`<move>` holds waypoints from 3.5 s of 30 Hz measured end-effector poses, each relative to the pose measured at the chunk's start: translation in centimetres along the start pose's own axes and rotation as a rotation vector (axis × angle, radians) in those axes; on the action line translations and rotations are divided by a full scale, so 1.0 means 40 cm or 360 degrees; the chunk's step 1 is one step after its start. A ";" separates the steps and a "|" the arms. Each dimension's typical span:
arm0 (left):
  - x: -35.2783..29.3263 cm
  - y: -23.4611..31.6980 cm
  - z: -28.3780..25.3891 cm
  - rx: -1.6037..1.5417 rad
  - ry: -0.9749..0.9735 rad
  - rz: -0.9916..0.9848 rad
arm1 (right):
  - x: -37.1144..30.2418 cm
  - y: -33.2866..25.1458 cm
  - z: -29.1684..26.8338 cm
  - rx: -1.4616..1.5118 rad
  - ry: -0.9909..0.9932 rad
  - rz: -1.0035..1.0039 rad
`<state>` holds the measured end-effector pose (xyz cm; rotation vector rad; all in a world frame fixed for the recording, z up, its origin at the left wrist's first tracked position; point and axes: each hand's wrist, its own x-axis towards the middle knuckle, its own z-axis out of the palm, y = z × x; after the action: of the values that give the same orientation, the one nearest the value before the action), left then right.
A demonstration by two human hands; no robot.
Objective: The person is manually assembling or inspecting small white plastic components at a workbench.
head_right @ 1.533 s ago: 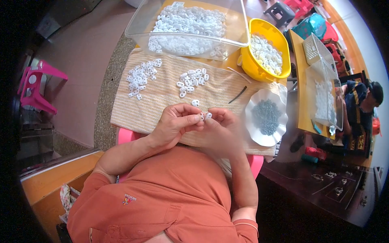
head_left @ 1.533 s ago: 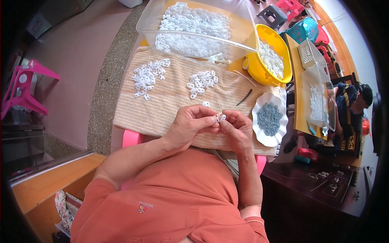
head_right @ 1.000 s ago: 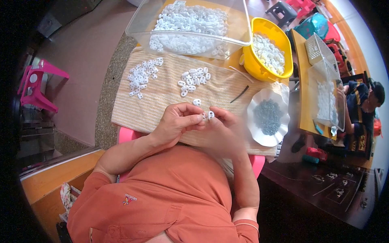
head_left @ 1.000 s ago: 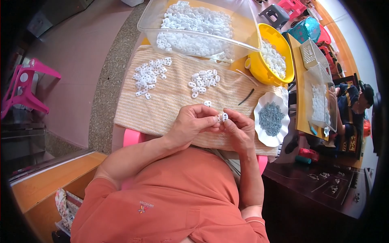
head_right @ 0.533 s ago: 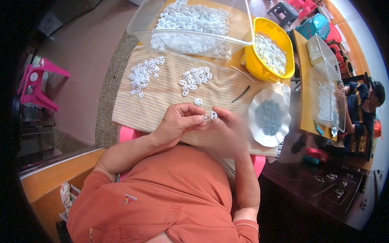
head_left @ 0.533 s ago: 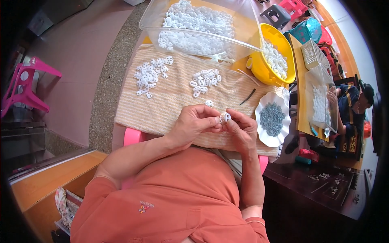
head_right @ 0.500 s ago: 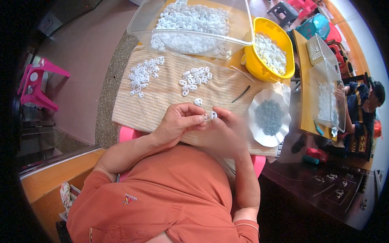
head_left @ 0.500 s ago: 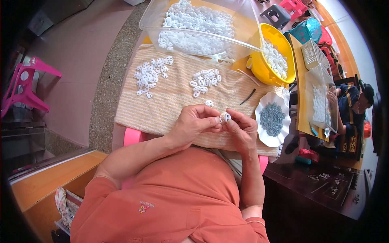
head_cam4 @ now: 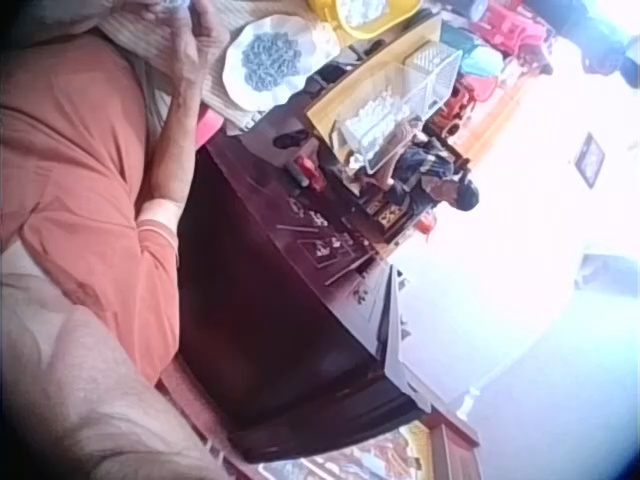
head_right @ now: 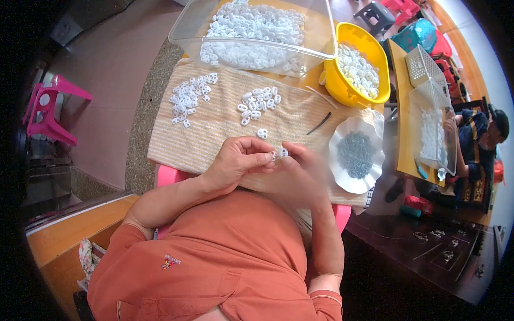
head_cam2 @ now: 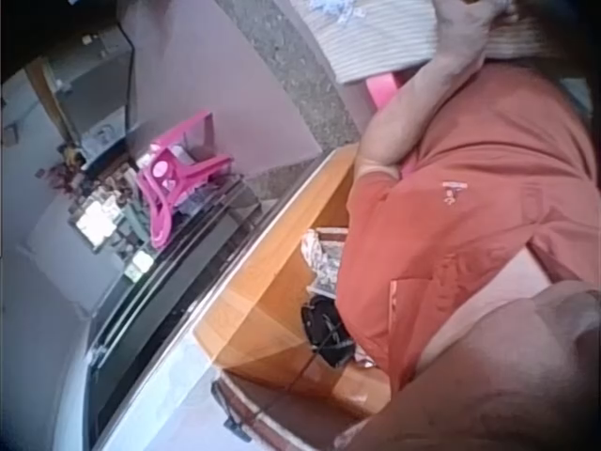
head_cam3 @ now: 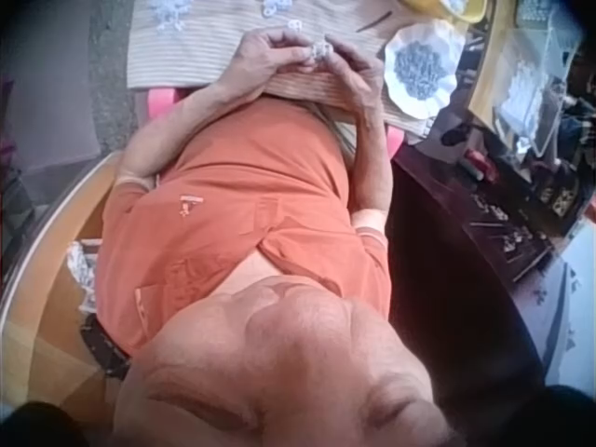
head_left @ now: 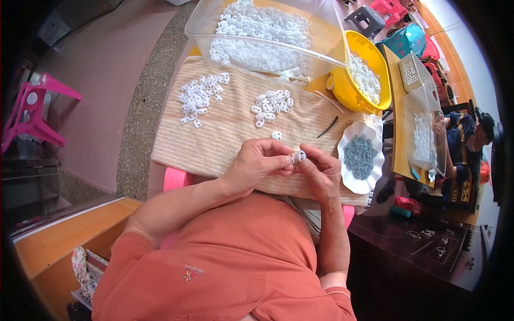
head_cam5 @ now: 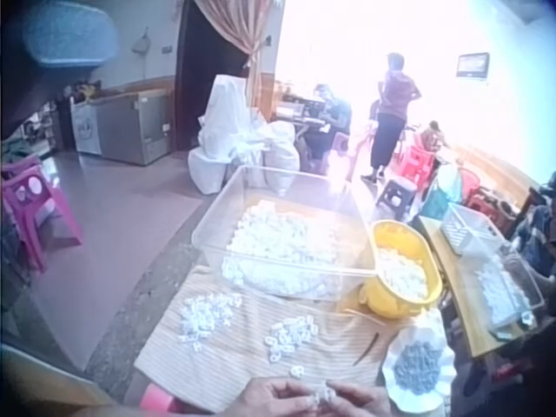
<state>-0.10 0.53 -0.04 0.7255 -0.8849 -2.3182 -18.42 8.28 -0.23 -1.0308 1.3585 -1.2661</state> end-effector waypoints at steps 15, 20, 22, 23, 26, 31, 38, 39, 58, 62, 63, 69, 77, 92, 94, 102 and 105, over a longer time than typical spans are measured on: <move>0.004 -0.012 -0.008 0.0003 -0.0023 0.0005 | -0.003 -0.013 0.006 0.0100 0.0014 0.0043; 0.003 -0.009 -0.006 -0.0003 -0.0025 -0.0009 | -0.002 -0.004 0.000 0.0036 0.0002 0.0018; 0.003 -0.010 -0.006 -0.0007 -0.0034 -0.0010 | 0.000 0.002 -0.006 -0.0003 -0.0016 -0.0007; 0.003 -0.010 -0.006 0.0004 -0.0034 -0.0014 | 0.000 0.005 -0.007 -0.0041 -0.0033 -0.0033; 0.004 -0.012 -0.007 0.0024 -0.0041 -0.0014 | 0.001 0.007 -0.008 -0.0023 -0.0058 -0.0045; 0.005 -0.013 -0.008 0.0050 -0.0050 -0.0015 | 0.001 0.007 -0.008 -0.0023 -0.0056 -0.0028; 0.005 -0.016 -0.010 0.0042 -0.0076 -0.0013 | -0.002 0.006 -0.007 0.0057 -0.0113 0.0010; 0.005 -0.017 -0.011 0.0044 -0.0087 -0.0009 | -0.002 0.006 -0.008 0.0056 -0.0112 0.0010; 0.006 -0.023 -0.011 0.0023 -0.0078 -0.0005 | -0.006 0.001 0.006 0.0032 -0.0177 -0.0018; 0.003 -0.019 -0.005 -0.0066 -0.0021 -0.0071 | -0.008 0.002 0.008 0.0075 -0.0165 -0.0042; 0.002 -0.018 -0.005 -0.0096 -0.0020 -0.0094 | -0.009 0.004 0.007 0.0074 -0.0164 -0.0043; 0.000 -0.008 -0.001 -0.0311 -0.0073 -0.0233 | -0.009 0.013 0.004 0.0065 -0.0150 -0.0134; -0.006 0.009 0.004 -0.0383 -0.0222 -0.0319 | -0.015 0.010 0.012 -0.0172 -0.0003 -0.0265; -0.006 0.005 0.001 -0.0327 -0.0448 -0.0218 | -0.031 -0.041 0.029 -0.0336 -0.0074 -0.0474; -0.006 0.005 0.004 -0.0327 -0.0454 -0.0200 | -0.033 -0.046 0.024 -0.0378 -0.0093 -0.0473; -0.007 -0.001 0.007 -0.0284 -0.0555 -0.0147 | -0.032 -0.060 0.022 -0.0404 -0.0238 -0.0571; -0.002 -0.002 0.008 -0.0267 -0.0465 -0.0185 | -0.022 -0.079 0.020 -0.0380 -0.0327 -0.0543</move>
<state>-0.26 0.77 0.13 0.3825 -0.7748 -2.6094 -17.59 8.71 3.02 -1.5671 1.2283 -1.2177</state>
